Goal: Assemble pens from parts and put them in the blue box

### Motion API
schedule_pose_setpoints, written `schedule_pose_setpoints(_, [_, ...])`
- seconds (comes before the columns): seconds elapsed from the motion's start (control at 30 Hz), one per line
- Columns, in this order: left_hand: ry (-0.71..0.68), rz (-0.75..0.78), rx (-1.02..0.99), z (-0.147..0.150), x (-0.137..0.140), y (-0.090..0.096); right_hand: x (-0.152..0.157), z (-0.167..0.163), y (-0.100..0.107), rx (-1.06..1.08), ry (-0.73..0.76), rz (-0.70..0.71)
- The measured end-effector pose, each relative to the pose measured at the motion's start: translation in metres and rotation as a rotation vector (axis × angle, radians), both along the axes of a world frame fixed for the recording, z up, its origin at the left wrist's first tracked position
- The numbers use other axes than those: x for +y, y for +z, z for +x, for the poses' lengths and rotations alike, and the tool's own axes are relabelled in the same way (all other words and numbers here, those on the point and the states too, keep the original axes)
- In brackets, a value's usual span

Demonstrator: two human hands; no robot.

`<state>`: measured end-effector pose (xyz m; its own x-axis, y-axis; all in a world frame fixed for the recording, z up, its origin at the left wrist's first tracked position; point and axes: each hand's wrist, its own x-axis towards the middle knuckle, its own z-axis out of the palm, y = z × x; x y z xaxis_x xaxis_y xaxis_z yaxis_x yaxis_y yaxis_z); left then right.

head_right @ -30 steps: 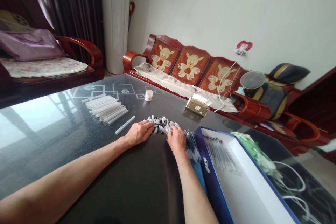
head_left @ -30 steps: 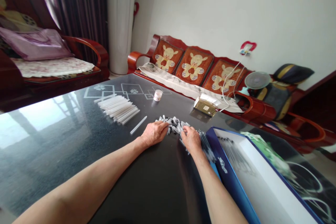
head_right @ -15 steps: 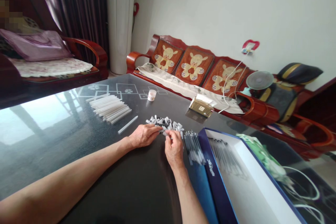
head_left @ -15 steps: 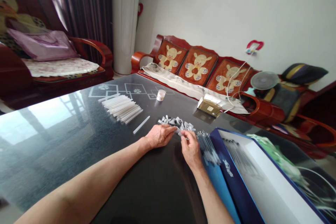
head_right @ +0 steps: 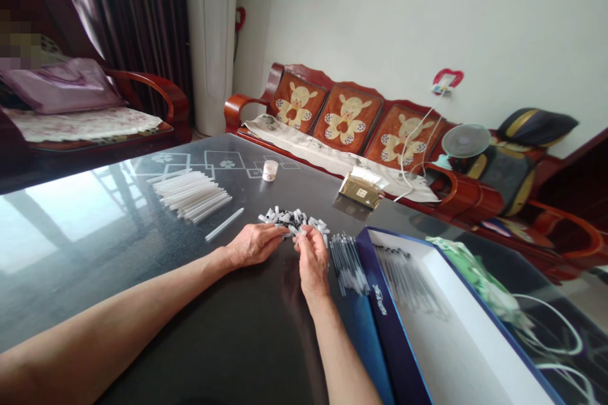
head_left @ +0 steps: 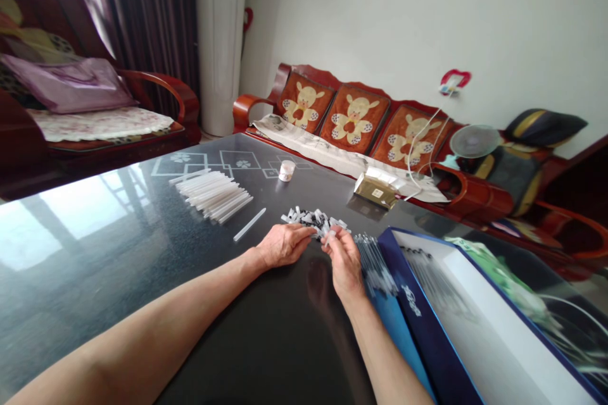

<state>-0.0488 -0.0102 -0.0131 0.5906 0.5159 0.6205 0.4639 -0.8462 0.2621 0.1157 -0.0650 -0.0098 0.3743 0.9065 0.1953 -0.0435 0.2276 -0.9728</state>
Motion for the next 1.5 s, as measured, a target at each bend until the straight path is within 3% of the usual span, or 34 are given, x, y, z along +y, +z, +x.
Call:
schedule_pose_setpoints(0.13, [0.004,0.005,-0.024,0.000,0.001,0.000,0.001,-0.002,0.003,0.291,0.027,-0.015])
schedule_pose_setpoints(0.27, [0.000,0.016,-0.029,0.001,0.000,0.001,0.001,-0.004,0.005,0.423,0.041,-0.041])
schedule_pose_setpoints(0.73, [-0.021,-0.014,0.078,0.002,0.002,0.004,0.000,-0.007,-0.006,0.137,0.068,-0.056])
schedule_pose_setpoints(1.07, [0.046,0.052,0.243,0.000,-0.005,0.011,-0.006,-0.014,0.006,0.276,0.071,-0.162])
schedule_pose_setpoints(1.5, [0.072,0.078,0.291,0.001,-0.006,0.009,-0.004,-0.013,0.003,0.263,0.096,-0.217])
